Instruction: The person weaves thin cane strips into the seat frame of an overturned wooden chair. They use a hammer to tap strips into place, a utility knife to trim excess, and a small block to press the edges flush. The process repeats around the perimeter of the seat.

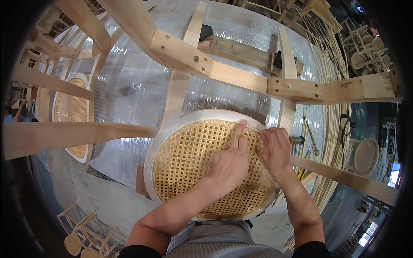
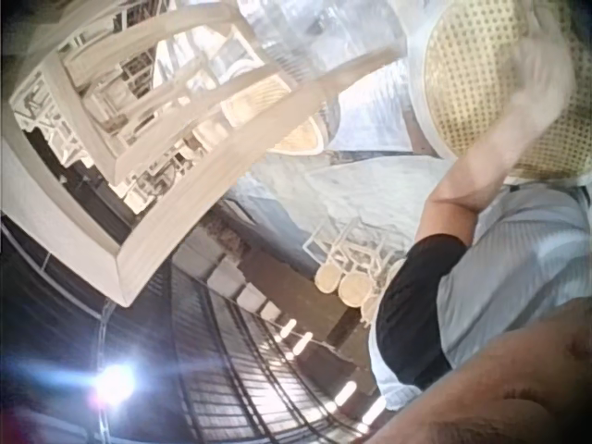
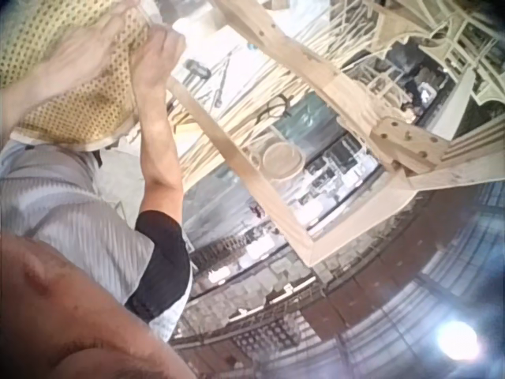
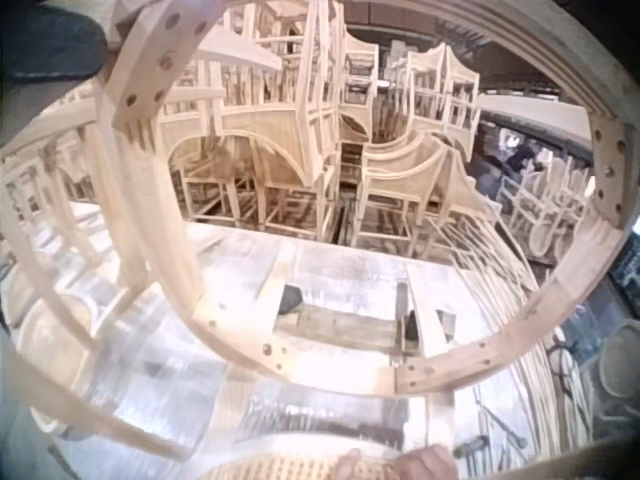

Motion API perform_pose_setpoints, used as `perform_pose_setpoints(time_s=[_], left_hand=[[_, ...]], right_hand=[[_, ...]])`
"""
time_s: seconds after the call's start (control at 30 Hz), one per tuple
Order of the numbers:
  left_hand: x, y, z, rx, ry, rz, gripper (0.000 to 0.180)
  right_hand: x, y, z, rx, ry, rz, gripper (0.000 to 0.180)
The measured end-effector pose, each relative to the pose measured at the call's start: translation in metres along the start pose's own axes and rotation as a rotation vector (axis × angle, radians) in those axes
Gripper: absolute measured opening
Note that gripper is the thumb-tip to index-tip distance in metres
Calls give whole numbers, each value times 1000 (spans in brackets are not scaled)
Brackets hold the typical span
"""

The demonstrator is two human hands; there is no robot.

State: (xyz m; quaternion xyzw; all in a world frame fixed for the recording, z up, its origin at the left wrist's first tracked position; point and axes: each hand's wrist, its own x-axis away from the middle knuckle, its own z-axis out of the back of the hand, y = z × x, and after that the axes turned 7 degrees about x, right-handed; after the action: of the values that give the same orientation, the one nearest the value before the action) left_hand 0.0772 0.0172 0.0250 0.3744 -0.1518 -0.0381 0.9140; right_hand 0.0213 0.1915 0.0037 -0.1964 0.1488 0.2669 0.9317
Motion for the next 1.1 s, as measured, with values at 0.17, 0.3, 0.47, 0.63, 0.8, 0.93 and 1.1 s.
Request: perform_pose_setpoints(time_s=[0.17, 0.3, 0.47, 0.63, 0.8, 0.93, 1.1], left_hand=[[-9, 2, 25, 39, -63, -11, 30], [-64, -19, 83, 58, 141, -130, 32], [-123, -51, 99, 27, -464, 76, 53], [-137, -57, 95, 205, -734, 207, 68], [-139, -64, 90, 326, -769, 233, 66], [-140, -66, 87, 283, -733, 209, 65], [-138, -71, 90, 259, -743, 222, 62]], right_hand=[[1, 3, -2, -20, 18, 31, 24], [0, 5, -3, -40, 31, 32, 29], [-4, 0, -2, -62, 13, 51, 28], [-2, 4, -2, -49, 5, 42, 27], [-2, 4, 0, -55, -16, 31, 27], [-5, 4, 2, -78, -47, 9, 26], [-46, -12, 6, -216, -51, -18, 25]])
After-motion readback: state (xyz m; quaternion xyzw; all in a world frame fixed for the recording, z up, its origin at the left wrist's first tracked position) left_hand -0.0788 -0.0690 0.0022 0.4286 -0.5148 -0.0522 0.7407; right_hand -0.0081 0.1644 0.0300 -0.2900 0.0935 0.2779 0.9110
